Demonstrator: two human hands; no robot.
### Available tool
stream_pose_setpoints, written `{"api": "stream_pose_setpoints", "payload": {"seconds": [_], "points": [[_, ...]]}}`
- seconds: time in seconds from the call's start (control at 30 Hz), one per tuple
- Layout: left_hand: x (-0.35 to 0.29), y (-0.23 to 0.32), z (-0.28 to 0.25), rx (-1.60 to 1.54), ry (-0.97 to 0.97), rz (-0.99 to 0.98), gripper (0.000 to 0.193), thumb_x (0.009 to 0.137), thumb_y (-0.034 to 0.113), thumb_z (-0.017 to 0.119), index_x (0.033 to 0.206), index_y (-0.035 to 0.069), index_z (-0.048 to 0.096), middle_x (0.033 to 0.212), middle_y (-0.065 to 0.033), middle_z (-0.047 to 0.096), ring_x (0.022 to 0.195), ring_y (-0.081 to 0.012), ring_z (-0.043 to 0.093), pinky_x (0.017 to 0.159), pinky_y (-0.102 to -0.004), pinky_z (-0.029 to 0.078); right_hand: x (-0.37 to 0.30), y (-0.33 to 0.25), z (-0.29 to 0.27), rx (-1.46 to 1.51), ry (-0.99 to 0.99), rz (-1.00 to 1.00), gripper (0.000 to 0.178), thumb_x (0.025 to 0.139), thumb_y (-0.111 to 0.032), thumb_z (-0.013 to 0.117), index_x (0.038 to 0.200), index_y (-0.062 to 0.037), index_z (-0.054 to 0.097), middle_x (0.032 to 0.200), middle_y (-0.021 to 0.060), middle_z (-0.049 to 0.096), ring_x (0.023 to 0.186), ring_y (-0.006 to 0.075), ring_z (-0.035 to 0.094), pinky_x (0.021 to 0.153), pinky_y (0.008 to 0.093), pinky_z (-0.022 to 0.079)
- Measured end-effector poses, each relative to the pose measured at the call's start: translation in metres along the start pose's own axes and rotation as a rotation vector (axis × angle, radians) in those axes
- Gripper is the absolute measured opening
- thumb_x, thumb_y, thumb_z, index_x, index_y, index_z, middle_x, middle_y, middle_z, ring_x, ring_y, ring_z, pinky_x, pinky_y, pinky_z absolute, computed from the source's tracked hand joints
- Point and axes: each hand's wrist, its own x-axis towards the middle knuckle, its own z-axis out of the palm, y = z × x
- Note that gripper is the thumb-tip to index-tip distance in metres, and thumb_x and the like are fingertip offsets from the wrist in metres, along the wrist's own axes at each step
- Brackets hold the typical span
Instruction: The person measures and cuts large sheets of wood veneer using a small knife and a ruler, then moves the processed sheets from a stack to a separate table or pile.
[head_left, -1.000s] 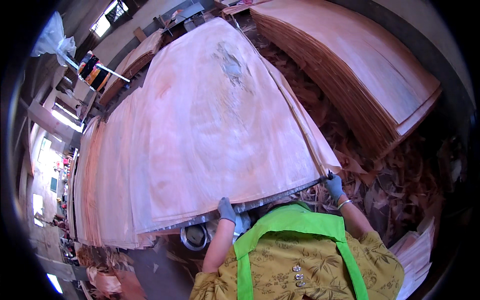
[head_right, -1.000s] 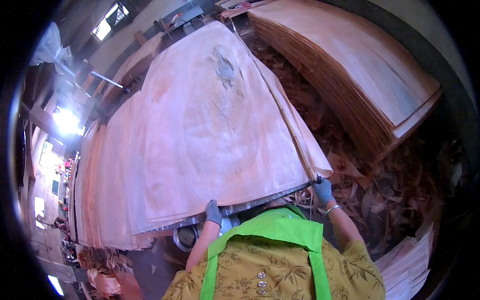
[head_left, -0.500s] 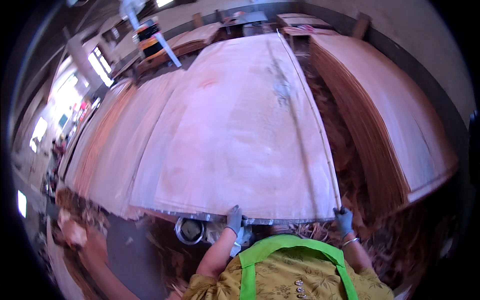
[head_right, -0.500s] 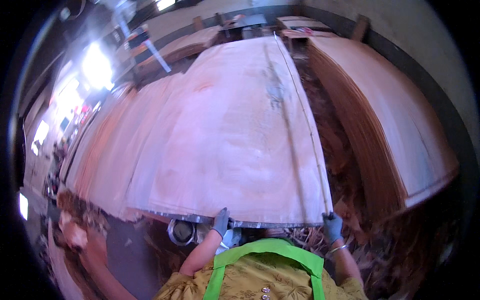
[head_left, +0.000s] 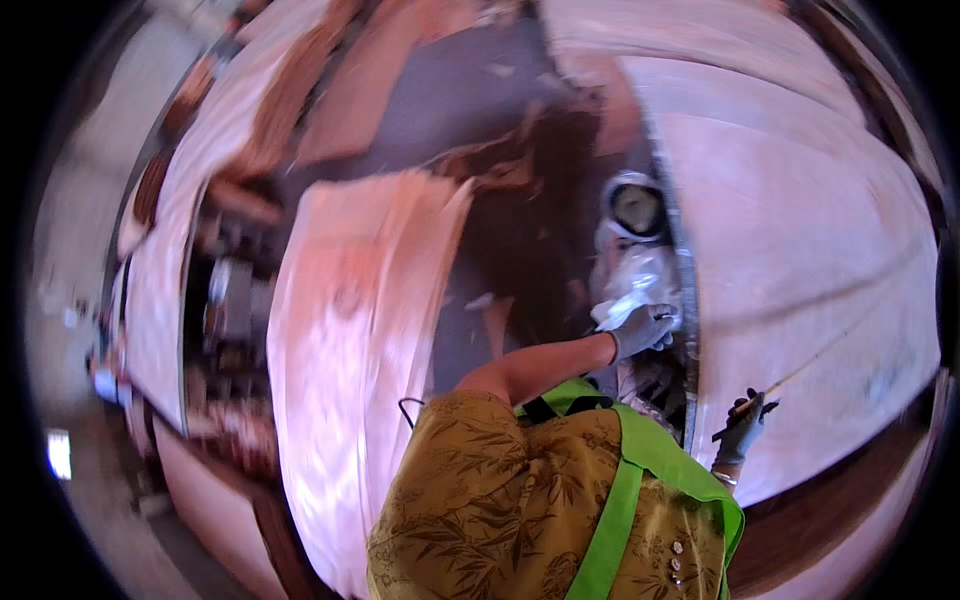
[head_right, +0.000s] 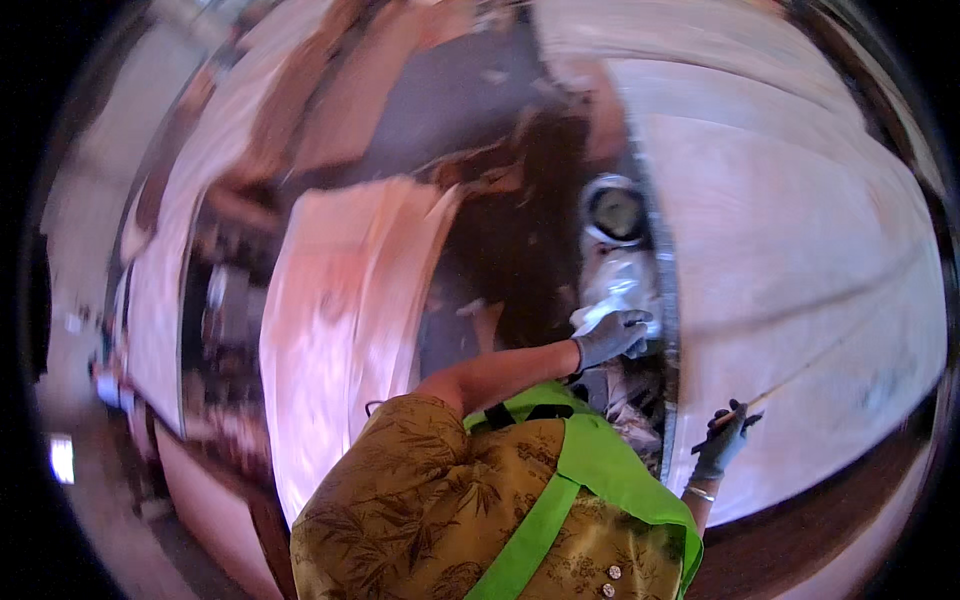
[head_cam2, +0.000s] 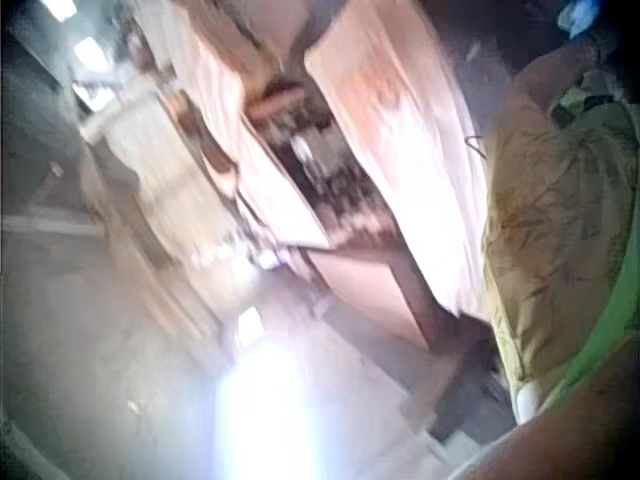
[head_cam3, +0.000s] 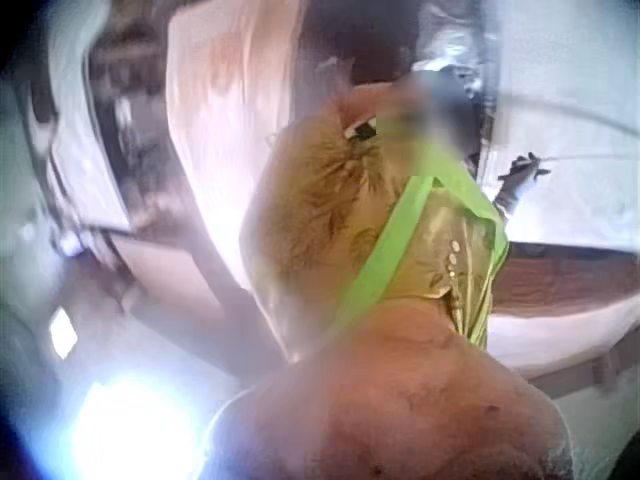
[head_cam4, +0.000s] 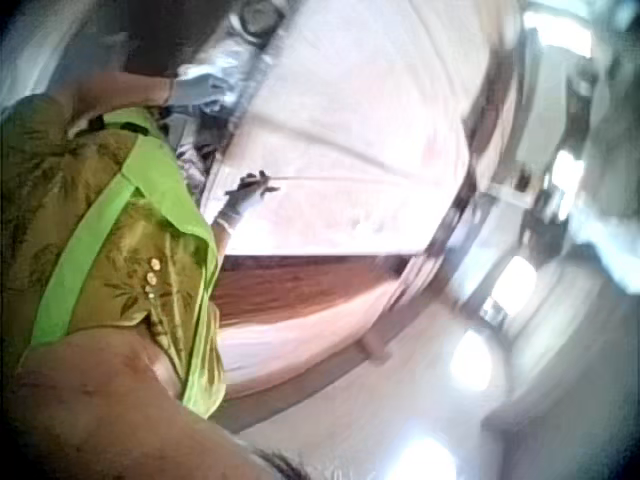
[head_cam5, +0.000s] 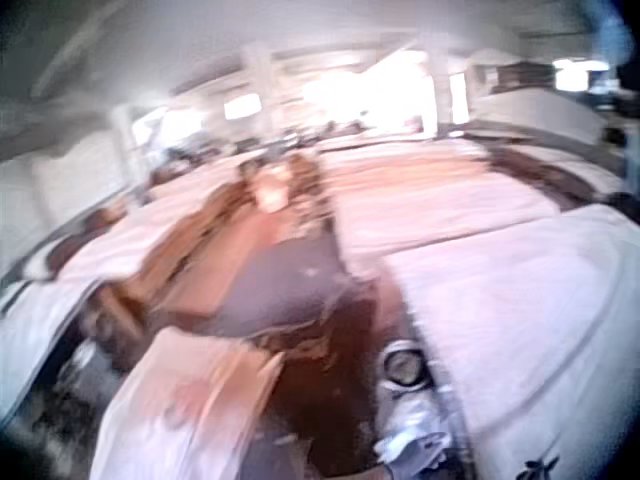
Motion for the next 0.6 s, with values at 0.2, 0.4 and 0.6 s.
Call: {"api": "stream_pose_setpoints", "payload": {"seconds": [0.2, 0.4, 0.6], "points": [[-0.138, -0.092, -0.1, -0.085, 0.648, -0.071, 0.028, 0.089, 0.017, 0.052, 0.112, 0.004, 0.06, 0.083, -0.0072, 0.064, 0.067, -0.0149, 0.059, 0.061, -0.0297, 0.05, 0.038, 0.02, 0.015, -0.499, -0.343, -0.014, 0.038, 0.091, -0.038, 0.055, 0.083, -0.0014, 0.062, 0.045, -0.0026, 0.04, 0.034, 0.005, 0.032, 0.034, 0.0217, 0.022], [-0.313, -0.253, -0.165, 0.327, 1.277, -0.186, 0.032, 0.084, 0.025, 0.055, 0.111, 0.008, 0.061, 0.097, -0.014, 0.065, 0.081, -0.0302, 0.063, 0.073, -0.0393, 0.049, 0.02, 0.062, 0.061, -0.464, -0.504, -0.158, 0.032, 0.091, -0.034, 0.056, 0.086, -0.0031, 0.064, 0.057, -0.0041, 0.045, 0.05, 0.0047, 0.036, 0.043, 0.0222, 0.028], [-0.476, -0.279, -0.194, 0.621, 1.852, -0.594, 0.033, 0.083, 0.028, 0.058, 0.113, 0.017, 0.06, 0.106, -0.013, 0.062, 0.096, -0.0318, 0.059, 0.083, -0.042, 0.047, -0.039, 0.057, 0.104, -0.567, -0.804, -0.013, 0.023, 0.089, -0.026, 0.059, 0.097, -0.0054, 0.061, 0.07, -0.0057, 0.048, 0.061, 0.0061, 0.04, 0.051, 0.0232, 0.032]]}}
